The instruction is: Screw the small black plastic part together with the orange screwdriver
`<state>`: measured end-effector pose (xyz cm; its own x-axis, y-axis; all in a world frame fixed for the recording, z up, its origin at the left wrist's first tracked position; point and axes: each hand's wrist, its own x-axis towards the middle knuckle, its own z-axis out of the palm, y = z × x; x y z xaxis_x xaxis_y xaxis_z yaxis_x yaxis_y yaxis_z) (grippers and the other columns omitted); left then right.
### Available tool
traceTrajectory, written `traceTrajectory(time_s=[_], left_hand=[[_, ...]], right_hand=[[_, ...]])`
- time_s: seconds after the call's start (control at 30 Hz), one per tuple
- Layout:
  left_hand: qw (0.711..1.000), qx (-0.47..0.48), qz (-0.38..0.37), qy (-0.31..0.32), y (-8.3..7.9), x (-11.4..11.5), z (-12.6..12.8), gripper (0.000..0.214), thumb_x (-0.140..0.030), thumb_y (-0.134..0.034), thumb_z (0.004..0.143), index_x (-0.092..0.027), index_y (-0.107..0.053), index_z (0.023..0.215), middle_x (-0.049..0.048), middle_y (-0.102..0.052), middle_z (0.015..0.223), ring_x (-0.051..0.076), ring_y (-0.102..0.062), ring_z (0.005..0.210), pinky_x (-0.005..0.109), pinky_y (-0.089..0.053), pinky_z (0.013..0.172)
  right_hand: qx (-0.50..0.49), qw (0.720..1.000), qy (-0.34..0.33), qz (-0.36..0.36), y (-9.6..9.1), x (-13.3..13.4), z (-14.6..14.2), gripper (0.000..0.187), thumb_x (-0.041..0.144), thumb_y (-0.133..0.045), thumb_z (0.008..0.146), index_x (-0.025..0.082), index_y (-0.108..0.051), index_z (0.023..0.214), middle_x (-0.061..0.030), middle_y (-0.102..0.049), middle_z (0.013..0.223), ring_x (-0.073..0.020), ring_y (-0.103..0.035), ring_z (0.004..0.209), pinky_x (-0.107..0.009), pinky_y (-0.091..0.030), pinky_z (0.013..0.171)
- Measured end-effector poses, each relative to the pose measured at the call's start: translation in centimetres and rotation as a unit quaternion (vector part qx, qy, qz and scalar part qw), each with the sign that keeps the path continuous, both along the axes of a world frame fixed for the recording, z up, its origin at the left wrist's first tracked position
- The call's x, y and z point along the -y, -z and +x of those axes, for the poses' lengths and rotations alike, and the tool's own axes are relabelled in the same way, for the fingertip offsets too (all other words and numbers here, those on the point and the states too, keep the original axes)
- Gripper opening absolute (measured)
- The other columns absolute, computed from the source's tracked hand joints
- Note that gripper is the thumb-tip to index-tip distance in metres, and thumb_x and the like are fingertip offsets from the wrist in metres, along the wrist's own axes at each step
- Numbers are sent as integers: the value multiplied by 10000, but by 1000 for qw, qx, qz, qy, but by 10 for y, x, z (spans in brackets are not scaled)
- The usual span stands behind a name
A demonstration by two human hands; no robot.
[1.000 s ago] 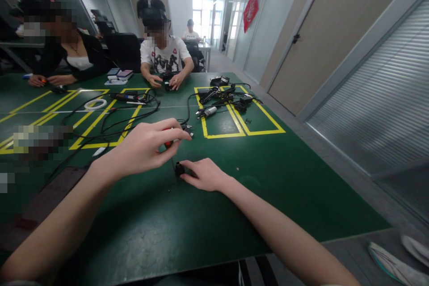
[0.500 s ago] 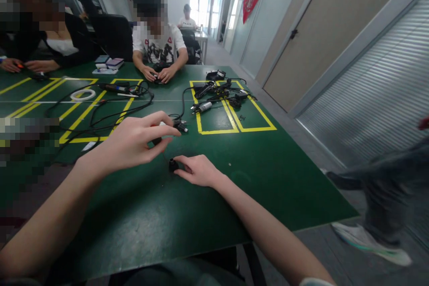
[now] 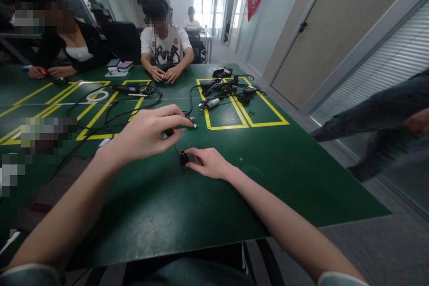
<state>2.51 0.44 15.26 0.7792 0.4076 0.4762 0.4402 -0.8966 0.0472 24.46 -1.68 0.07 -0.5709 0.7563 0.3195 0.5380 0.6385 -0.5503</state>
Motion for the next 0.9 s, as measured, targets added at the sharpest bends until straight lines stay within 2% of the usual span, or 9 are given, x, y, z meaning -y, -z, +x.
traceTrajectory(time_s=[0.07,0.17,0.23,0.37,0.47,0.57,0.67,0.77,0.9], left_hand=[[1000,2,3,3,-1,-1,0,300,-143,-519,930,-164,-762,1107,62,-718,1023,153,-647,774,266,-438,641],[1000,-1,18,11,-3,-1,0,298,-120,-543,856,-146,-766,1052,59,-701,919,198,-652,857,290,-469,711],[1000,1,16,11,-3,-1,-1,325,-106,-535,850,-145,-766,1074,69,-701,971,195,-653,867,296,-483,740],[1000,18,17,-9,1,-3,-2,369,-149,-507,945,-179,-739,1230,101,-670,1196,131,-633,747,273,-471,675],[1000,13,7,-4,3,-2,-1,330,-177,-505,972,-186,-743,1201,75,-698,1120,131,-645,743,260,-455,657],[1000,5,-10,11,0,0,1,324,-137,-552,881,-173,-754,1132,56,-711,1026,154,-668,800,259,-462,682],[999,8,-24,26,-3,2,0,376,-92,-552,811,-169,-761,1114,64,-711,1044,170,-681,862,260,-480,716],[999,11,-26,23,-2,2,-1,352,-84,-536,855,-178,-764,1106,65,-718,1096,145,-673,812,247,-467,683],[1000,3,-13,8,0,1,-1,319,-102,-519,913,-191,-757,1105,43,-736,1041,117,-643,719,240,-427,634]], right_hand=[[-5,1000,-2,-7,-1,0,0,278,335,-671,998,163,-677,1216,47,-628,672,-123,-548,550,-238,-379,593],[-6,1000,-6,-16,-1,0,0,273,333,-671,996,161,-676,1208,57,-606,656,-117,-526,533,-235,-370,581],[-4,1000,-10,-20,-2,0,1,276,336,-666,999,163,-674,1213,57,-606,654,-115,-518,528,-235,-370,581],[1,1000,-9,-26,-1,0,1,288,346,-661,1003,165,-673,1228,51,-620,664,-121,-533,541,-237,-384,594],[0,1000,-7,-27,0,0,0,294,352,-656,1008,170,-671,1238,48,-624,673,-124,-539,548,-240,-390,604],[0,1000,-9,-26,0,0,0,294,354,-654,1009,178,-667,1245,49,-623,678,-125,-538,555,-242,-390,609],[-3,999,-8,-33,-1,1,1,289,343,-653,1009,175,-667,1244,51,-619,677,-125,-536,558,-243,-393,611],[-2,999,-3,-39,-2,1,1,284,340,-649,1011,168,-671,1236,47,-628,683,-125,-537,560,-243,-397,612],[8,999,-3,-37,-2,1,2,288,345,-643,1017,175,-672,1248,41,-649,694,-124,-544,562,-242,-400,613]])
